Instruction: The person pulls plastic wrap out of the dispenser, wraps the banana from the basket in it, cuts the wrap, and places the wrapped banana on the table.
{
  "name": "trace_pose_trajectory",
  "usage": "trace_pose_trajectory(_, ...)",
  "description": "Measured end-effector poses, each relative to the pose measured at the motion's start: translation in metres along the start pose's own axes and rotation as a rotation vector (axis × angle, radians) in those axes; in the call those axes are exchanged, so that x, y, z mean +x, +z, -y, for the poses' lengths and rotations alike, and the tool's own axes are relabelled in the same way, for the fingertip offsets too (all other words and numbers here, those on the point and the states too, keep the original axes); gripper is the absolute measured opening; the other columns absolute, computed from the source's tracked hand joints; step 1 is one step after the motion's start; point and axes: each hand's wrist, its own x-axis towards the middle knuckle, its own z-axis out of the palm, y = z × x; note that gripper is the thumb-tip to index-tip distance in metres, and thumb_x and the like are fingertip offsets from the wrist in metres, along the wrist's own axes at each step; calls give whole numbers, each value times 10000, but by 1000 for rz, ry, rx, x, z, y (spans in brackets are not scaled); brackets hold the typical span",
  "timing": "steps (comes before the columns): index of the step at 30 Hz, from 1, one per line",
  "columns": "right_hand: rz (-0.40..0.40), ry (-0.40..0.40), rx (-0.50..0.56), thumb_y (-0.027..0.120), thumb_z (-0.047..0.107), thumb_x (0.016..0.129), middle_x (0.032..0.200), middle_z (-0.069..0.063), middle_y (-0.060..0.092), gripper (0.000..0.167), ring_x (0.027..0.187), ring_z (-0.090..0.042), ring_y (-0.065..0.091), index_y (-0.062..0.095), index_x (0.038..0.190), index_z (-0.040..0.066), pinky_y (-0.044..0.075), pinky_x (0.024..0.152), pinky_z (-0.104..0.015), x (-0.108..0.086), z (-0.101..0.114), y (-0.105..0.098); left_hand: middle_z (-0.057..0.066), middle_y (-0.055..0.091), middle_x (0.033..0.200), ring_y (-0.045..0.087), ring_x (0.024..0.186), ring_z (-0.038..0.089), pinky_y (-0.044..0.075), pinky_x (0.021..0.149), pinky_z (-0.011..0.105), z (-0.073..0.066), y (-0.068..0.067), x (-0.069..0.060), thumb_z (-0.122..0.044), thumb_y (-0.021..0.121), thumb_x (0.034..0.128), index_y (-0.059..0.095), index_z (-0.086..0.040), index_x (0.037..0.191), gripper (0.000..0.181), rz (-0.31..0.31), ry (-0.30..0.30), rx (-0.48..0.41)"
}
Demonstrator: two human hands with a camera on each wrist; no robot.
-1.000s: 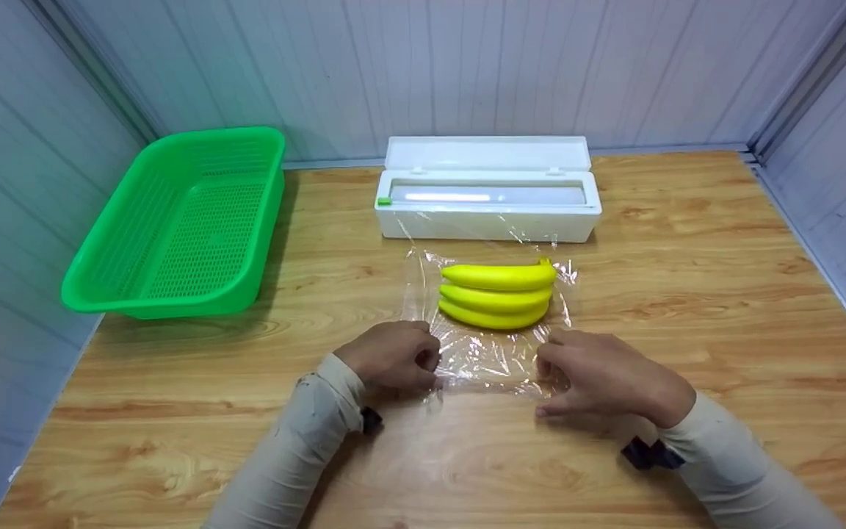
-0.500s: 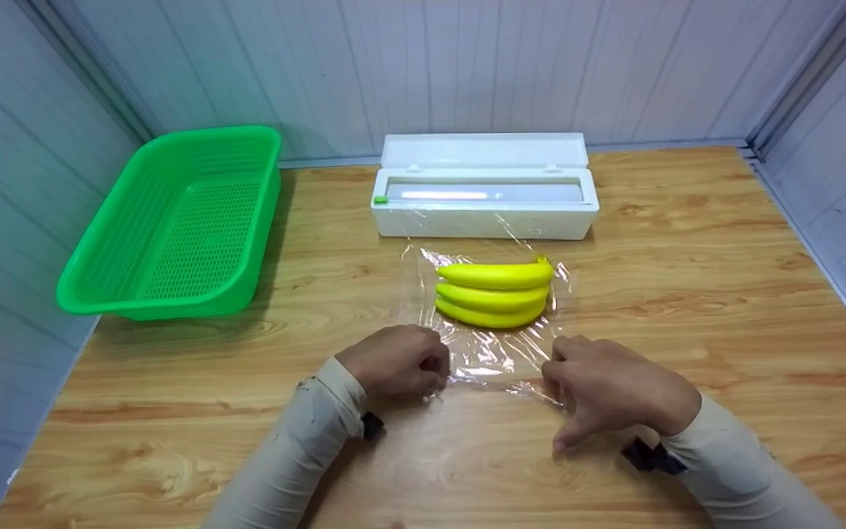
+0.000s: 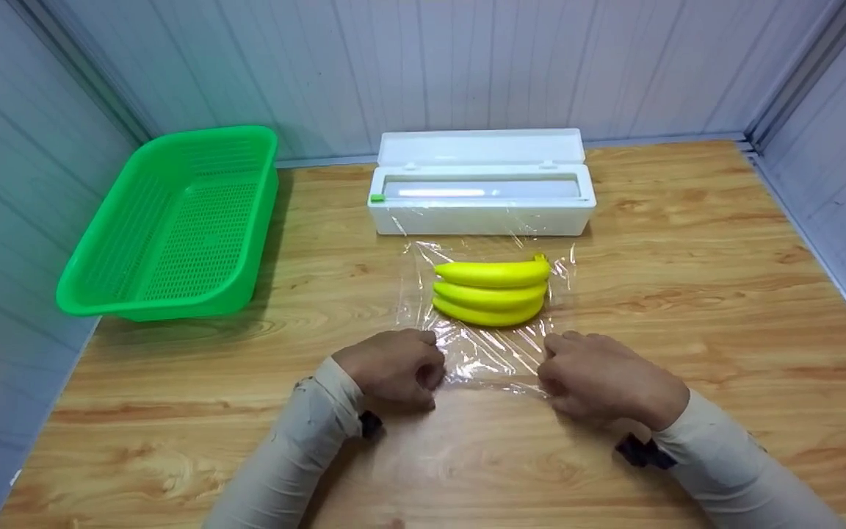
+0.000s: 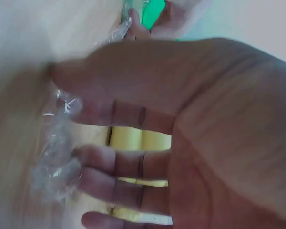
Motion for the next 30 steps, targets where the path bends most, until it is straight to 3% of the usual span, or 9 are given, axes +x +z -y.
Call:
trace_pose_trajectory(7,-22,-53,136,697,175,882,778,129,464,159,670,-61,462,621,762,245,420,599,-272,0,-20,-6,-101,580,868,541,823,87,458,745,274,14,-4,0,-181,724,870,687,-197,878,41,13,24,-196)
trace_pose_trajectory(13,-65,-48,248,682,182,932,782,141,526,128,685,-51,497,647,821,235,452,635,-281,2,-35,-8,-95,607,815,558,760,89,484,703,298,22,-6,-1,-137,650,954,680,-144,908,56,-62,-10,-355)
trace_pose_trajectory(17,-113,-35,325,645,171,972,780,140,546,116,686,-54,510,669,868,216,457,638,-279,4,-43,-8,-64,636,850,574,776,103,508,723,305,24,-9,-2,-106,631,976,668,-127,942,55,-160,-56,-459)
trace_pose_trajectory(21,-216,-25,442,631,132,992,795,108,592,82,698,-77,535,692,940,148,481,635,-274,6,-50,-5,-4,670,903,606,814,138,539,755,332,26,-12,-1,-99,623,987,678,-72,994,61,-309,-89,-540)
trace_pose_trajectory(26,-392,-26,571,644,44,970,821,61,654,98,701,-101,584,724,1006,86,516,632,-243,8,-57,0,30,669,862,600,752,162,539,676,332,27,-14,0,-119,628,990,685,-46,1003,94,-509,-93,-566)
trace_pose_trajectory(30,-463,2,616,639,50,977,821,51,675,107,694,-111,613,732,1013,90,531,628,-236,11,-58,1,6,657,835,592,732,162,526,646,319,29,-14,0,-140,623,1000,676,-93,991,72,-605,-106,-578)
